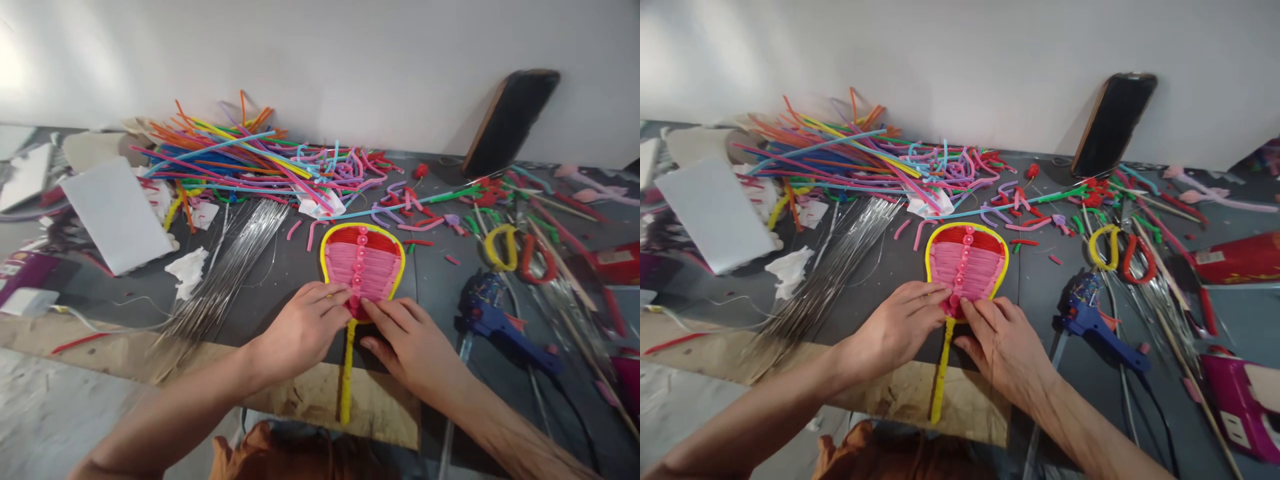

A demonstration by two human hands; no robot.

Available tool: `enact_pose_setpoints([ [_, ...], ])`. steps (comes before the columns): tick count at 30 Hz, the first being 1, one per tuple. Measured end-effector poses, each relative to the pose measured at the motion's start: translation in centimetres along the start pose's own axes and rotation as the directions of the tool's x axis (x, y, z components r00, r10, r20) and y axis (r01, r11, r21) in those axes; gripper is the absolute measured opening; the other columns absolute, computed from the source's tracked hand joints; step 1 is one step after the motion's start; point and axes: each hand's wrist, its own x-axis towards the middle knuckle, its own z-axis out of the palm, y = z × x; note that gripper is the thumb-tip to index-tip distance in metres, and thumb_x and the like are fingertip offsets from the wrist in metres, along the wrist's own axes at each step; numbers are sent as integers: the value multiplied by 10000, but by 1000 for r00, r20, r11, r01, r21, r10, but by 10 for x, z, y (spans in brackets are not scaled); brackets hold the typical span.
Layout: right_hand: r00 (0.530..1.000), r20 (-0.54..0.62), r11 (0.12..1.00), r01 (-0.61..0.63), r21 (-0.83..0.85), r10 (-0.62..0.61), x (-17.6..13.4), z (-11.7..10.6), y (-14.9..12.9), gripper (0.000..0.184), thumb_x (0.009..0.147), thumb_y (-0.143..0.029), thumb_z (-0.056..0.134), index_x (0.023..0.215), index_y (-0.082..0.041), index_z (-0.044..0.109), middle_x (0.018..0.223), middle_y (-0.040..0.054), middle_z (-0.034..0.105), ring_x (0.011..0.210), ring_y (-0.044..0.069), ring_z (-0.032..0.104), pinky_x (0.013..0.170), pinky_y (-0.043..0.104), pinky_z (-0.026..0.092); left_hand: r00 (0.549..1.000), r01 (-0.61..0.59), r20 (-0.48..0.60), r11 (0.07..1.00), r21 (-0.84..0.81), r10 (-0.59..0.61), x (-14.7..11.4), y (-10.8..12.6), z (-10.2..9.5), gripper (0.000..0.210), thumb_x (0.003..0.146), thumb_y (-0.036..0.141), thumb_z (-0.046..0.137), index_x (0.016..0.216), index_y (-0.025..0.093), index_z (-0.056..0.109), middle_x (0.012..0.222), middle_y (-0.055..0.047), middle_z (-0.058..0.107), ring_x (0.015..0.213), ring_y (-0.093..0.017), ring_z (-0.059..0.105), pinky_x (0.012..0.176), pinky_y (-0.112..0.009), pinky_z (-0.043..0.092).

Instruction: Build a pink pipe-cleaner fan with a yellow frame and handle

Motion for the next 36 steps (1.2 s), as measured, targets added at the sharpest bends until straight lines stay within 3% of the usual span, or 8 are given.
enact_pose_setpoints([
  [10,995,-82,996,58,-74,-64,0,-10,-3,333,938,-210,469,1203,-42,583,1027,163,663,909,240,590,788,374,545,999,10,-47,999,-49,-13,-1,-2,1,193,896,129,483,973,143,659,1113,-115,714,1096,-248,636,940,-412,481],
  [14,986,-146,992,-92,-91,78,-20,-31,13,346,926,-176,453,1253,-121,554,1048,136,640,941,237,596,830,375,522,981,159,-56,939,-305,-185,2,-2,-8,162,905,176,519,916,177,681,993,-67,740,1005,-200,655,914,-351,473],
  [16,957,-199,950,-247,-190,210,-40,-42,29,365,921,-219,442,1260,-131,542,1053,151,626,947,275,597,835,424,514,926,332,20,788,-518,-377,4,0,-13,135,893,223,561,877,192,691,891,-35,734,890,-164,658,832,-292,484],
  [19,924,-189,853,-381,-356,333,-74,-51,51,441,883,-220,392,1305,-133,488,1087,176,614,952,326,601,820,470,509,753,511,243,312,-801,-611,7,7,-15,143,834,308,646,822,175,696,791,-24,709,729,-127,626,695,-245,478],
  [22,935,-125,850,-354,-390,332,-96,-48,65,498,840,-208,398,1329,-128,449,1063,181,626,954,342,609,834,486,503,636,461,448,-157,-874,-628,10,16,-14,239,723,360,760,779,140,687,738,-31,693,650,-102,596,635,-226,469],
  [24,934,-134,846,-357,-396,332,-99,-44,70,480,842,-204,413,1308,-103,465,1045,193,637,950,350,607,835,487,499,610,410,509,-308,-859,-608,12,24,-14,276,661,347,814,764,128,682,732,-33,689,650,-95,600,634,-218,471],
  [33,909,-251,845,-405,-350,332,-92,-32,92,536,752,-158,493,1288,-136,500,878,134,684,806,323,624,732,474,505,620,291,479,-384,-876,-622,13,52,-9,225,637,239,830,730,115,667,703,-35,689,631,-80,604,646,-199,467],
  [36,849,-291,824,-511,-243,441,-94,-47,85,541,775,-213,529,1308,-122,507,1003,179,681,925,349,628,791,489,502,628,274,456,-369,-888,-631,15,55,-7,220,642,227,824,749,124,661,702,-32,689,632,-82,607,641,-197,465],
])
